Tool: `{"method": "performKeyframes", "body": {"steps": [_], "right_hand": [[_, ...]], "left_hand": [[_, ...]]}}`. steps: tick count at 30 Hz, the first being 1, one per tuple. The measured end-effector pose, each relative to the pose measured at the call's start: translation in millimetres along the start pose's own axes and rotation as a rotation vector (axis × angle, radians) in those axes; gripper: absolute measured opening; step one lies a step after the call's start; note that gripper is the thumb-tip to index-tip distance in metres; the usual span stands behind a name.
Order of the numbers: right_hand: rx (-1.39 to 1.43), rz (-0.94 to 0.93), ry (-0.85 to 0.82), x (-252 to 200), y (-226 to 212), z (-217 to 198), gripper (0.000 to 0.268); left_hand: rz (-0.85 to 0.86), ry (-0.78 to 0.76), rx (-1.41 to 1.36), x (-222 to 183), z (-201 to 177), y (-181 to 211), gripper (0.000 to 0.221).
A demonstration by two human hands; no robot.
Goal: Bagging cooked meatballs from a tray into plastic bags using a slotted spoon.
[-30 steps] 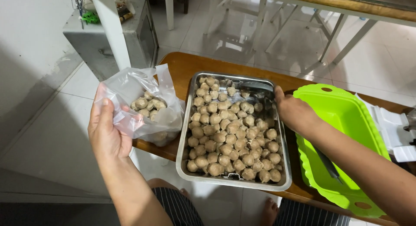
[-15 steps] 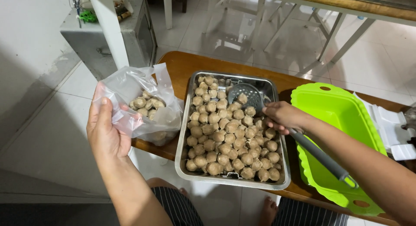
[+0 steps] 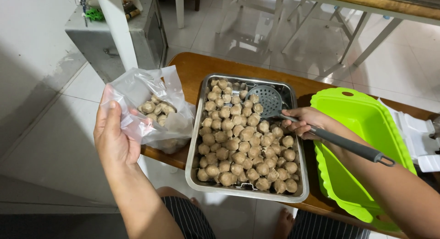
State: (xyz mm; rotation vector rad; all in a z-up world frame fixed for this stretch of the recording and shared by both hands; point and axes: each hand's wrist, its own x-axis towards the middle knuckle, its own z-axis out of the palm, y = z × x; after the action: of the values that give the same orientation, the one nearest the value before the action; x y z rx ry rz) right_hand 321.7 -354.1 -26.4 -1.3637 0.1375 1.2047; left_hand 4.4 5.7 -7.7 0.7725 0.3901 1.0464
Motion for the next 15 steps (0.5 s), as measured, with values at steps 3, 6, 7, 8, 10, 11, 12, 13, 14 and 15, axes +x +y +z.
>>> {"method": "performKeyframes", "body": {"steps": [3, 6, 7, 8, 10, 11, 12, 13, 14, 15], "right_hand": [[0.03, 0.014, -0.048, 15.7, 0.6, -12.0, 0.027], [0.044, -0.007, -0.064, 14.6, 1.8, -10.9, 0.027], [-0.002, -0.02, -0.055, 10.1, 1.6, -7.0, 0.027], [-0.047, -0.033, -0.046, 5.5, 1.4, -2.9, 0.028], [-0.144, -0.061, -0.038, 7.5, 6.7, 0.8, 0.025], [-0.241, -0.089, -0.03, 8.5, 9.2, 2.8, 0.022], [-0.242, -0.089, -0.03, 7.2, 7.8, 3.3, 0.022], [-0.208, -0.068, -0.05, 5.8, 6.9, 3.6, 0.021], [-0.173, -0.048, -0.071, 4.2, 6.0, 4.0, 0.021], [-0.174, -0.049, -0.071, 0.4, 5.0, 4.3, 0.021]], "left_hand": [[-0.002, 0.009, 0.026, -2.2, 2.6, 2.1, 0.045], [-0.012, 0.019, 0.03, -3.2, 3.0, 3.9, 0.045], [-0.01, 0.014, 0.029, -2.3, 2.4, 3.8, 0.046], [-0.008, 0.009, 0.029, -1.5, 1.8, 3.9, 0.047], [-0.01, 0.015, 0.025, -2.4, 3.7, 4.2, 0.046], [-0.013, 0.021, 0.022, -3.0, 4.5, 4.4, 0.045], [-0.012, 0.022, 0.021, -4.9, 7.2, 7.0, 0.045], [-0.014, 0.021, 0.015, -7.0, 9.8, 9.4, 0.045], [-0.016, 0.019, 0.009, -9.1, 12.5, 11.9, 0.046], [-0.015, 0.019, 0.007, -9.0, 11.7, 11.6, 0.046]]}}
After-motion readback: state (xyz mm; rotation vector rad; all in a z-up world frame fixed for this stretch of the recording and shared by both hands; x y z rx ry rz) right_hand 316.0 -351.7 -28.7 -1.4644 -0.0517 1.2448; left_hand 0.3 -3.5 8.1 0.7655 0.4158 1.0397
